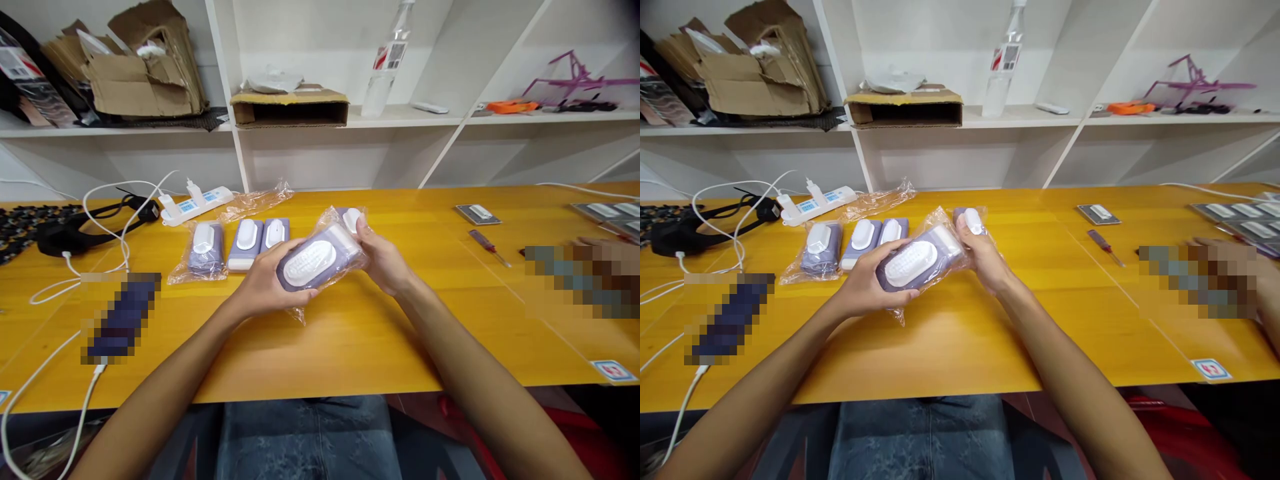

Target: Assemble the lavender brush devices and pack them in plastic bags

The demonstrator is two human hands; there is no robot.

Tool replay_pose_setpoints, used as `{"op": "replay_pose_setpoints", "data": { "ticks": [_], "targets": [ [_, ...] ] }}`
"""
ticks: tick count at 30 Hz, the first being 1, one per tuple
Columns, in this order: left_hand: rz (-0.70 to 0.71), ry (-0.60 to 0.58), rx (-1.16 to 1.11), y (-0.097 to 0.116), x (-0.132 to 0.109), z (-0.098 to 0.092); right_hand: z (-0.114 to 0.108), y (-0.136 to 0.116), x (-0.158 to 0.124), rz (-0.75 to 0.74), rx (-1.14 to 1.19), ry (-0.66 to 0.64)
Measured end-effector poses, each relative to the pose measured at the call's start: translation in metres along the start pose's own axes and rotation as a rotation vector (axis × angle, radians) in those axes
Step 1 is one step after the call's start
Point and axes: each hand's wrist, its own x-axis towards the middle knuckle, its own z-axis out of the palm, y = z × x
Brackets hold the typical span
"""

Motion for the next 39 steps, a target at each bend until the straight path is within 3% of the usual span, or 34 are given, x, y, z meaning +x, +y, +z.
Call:
{"op": "replay_pose_setpoints", "data": {
  "ticks": [5,12,14,18,20,24,32,36,39],
  "targets": [
    [0.048,-0.066,-0.002,0.000,-0.002,0.002,-0.004,0.001,0.001,-0.291,-0.216,0.158],
    [0.105,-0.102,-0.011,-0.003,-0.001,-0.002,-0.004,-0.008,-0.008,-0.065,-0.146,-0.141],
    [0.106,-0.115,0.006,-0.003,-0.001,-0.002,-0.007,-0.009,-0.008,-0.080,-0.237,-0.196],
    [0.127,-0.113,0.072,-0.003,-0.002,0.001,-0.011,-0.006,-0.008,-0.252,-0.527,-0.119],
    [0.137,-0.095,0.088,-0.004,-0.003,0.004,-0.010,-0.005,-0.008,-0.251,-0.565,-0.113],
    [0.149,-0.065,0.096,-0.006,-0.003,0.005,-0.003,-0.005,-0.007,-0.131,-0.340,-0.172],
    [0.151,-0.073,0.081,-0.009,-0.002,0.003,-0.007,-0.004,-0.003,0.183,0.056,-0.127],
    [0.151,-0.082,0.081,-0.010,0.000,-0.001,-0.009,-0.002,-0.001,0.208,0.118,-0.115],
    [0.127,0.048,0.146,-0.011,0.002,-0.005,-0.006,0.003,0.003,0.164,0.207,-0.033]
  ]
}}
